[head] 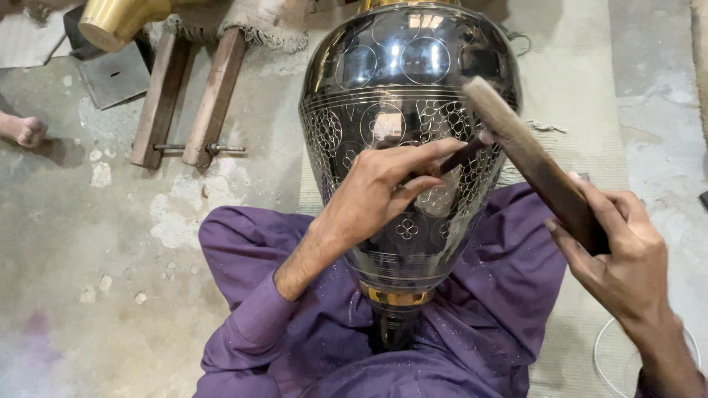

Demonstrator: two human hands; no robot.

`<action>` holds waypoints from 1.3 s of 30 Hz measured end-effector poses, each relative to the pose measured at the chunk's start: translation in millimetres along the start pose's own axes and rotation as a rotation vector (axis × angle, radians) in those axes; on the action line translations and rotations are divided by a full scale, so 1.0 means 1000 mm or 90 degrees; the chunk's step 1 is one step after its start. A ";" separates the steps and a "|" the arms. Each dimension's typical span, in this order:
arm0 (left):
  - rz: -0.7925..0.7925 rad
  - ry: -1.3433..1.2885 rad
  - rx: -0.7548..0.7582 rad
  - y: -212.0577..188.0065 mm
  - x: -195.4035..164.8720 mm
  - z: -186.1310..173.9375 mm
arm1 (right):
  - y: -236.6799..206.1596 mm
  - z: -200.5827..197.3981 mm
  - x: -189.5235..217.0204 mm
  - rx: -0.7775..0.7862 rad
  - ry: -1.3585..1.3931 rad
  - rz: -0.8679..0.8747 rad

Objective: The person sits on the floor holding a large decorated metal vase in their lap and engraves ornamental patterns into its surface, positioning a punch against the metal with one hand and striking it with a wooden mallet held in the other hand, moving around the vase to work different areas of the pattern.

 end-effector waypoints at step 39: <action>-0.065 -0.013 -0.106 -0.018 -0.002 0.005 | 0.069 -0.069 0.046 0.111 -0.187 -0.110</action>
Point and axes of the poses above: each hand's wrist, its own y-axis towards the middle knuckle, its own z-axis out of the palm, x = y × z, the point moved 6 cm from there along y, towards the middle knuckle, and after that the axes turned 6 degrees about x, right-handed, at the moved point
